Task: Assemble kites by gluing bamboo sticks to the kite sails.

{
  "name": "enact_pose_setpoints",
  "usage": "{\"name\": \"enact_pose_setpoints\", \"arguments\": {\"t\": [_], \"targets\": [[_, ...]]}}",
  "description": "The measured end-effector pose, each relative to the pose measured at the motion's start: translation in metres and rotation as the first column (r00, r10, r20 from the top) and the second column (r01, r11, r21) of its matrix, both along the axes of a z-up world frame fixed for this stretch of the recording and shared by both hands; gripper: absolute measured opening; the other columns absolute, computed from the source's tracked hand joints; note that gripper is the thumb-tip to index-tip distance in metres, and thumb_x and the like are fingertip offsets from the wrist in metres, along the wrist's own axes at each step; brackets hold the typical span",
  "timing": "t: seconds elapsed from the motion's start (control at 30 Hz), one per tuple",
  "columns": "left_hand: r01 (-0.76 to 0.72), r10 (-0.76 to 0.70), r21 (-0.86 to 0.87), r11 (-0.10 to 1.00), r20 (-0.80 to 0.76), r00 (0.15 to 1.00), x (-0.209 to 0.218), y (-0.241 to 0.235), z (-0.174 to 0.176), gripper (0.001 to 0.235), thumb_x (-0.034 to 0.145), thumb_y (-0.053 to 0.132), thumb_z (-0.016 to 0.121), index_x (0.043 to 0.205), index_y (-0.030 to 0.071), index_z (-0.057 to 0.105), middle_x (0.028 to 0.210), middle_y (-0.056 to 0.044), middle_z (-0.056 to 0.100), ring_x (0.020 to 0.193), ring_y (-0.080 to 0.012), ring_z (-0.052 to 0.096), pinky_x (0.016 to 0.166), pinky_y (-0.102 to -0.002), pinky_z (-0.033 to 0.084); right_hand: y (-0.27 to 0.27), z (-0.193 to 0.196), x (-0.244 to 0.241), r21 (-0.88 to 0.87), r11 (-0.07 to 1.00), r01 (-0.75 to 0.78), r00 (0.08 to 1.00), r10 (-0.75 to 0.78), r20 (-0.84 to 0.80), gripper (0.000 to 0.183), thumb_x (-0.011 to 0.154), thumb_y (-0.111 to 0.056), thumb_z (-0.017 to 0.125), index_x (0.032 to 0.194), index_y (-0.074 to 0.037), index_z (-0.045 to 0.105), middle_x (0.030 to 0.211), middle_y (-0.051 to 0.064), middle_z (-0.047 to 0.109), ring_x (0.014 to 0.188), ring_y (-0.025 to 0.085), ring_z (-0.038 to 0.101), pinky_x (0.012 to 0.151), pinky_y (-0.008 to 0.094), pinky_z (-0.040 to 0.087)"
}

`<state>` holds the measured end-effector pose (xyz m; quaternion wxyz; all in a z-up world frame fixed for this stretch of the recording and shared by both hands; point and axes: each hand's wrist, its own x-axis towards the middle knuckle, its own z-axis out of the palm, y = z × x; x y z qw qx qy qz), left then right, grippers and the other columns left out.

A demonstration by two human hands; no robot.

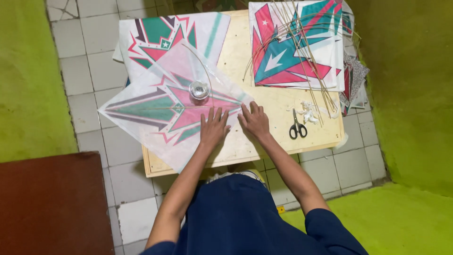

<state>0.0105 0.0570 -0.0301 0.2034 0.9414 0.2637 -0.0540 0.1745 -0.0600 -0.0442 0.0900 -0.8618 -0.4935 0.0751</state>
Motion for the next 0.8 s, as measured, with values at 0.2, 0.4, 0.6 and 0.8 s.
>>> {"name": "enact_pose_setpoints", "arguments": {"t": [0.2,0.4,0.6,0.8], "targets": [[0.029,-0.018,0.099,0.995,-0.113,0.993,0.012,-0.004,-0.036,0.064,0.106,0.049,0.042,0.161,0.018,0.033,0.162,-0.012,0.041,0.151,-0.0416,0.029,0.114,-0.078,0.015,0.003,-0.026,0.019,-0.090,0.987,-0.130,0.977,0.143,0.160,0.054,0.105,-0.056,0.037,0.141,-0.024,0.061,0.123,0.012,0.054,0.105,0.035,0.058,0.075,0.046,0.052],[0.015,-0.011,0.113,0.994,-0.035,0.999,0.014,-0.004,-0.041,0.066,0.105,0.047,0.047,0.161,0.016,0.033,0.161,-0.013,0.042,0.146,-0.0444,0.037,0.113,-0.077,0.019,0.000,-0.035,0.024,-0.014,0.978,-0.206,0.940,0.202,0.274,0.050,0.100,-0.051,0.050,0.142,-0.025,0.058,0.123,0.016,0.058,0.103,0.039,0.060,0.075,0.053,0.050],[0.032,-0.023,0.094,0.995,-0.101,0.995,0.029,0.002,-0.027,0.067,0.103,0.053,0.046,0.156,0.011,0.042,0.158,-0.009,0.043,0.141,-0.0437,0.038,0.114,-0.071,0.022,0.006,-0.023,0.043,0.101,0.923,-0.372,0.835,0.285,0.470,0.048,0.096,-0.057,0.051,0.133,-0.030,0.062,0.129,0.017,0.057,0.104,0.038,0.061,0.070,0.049,0.048],[0.022,-0.015,0.060,0.998,-0.111,0.994,0.030,0.004,-0.015,0.068,0.103,0.055,0.043,0.154,0.010,0.044,0.154,-0.010,0.046,0.140,-0.0443,0.037,0.113,-0.073,0.020,0.020,-0.015,0.040,0.170,0.896,-0.411,0.803,0.268,0.532,0.044,0.099,-0.062,0.047,0.122,-0.031,0.067,0.132,0.015,0.059,0.109,0.037,0.060,0.071,0.046,0.046]]}}
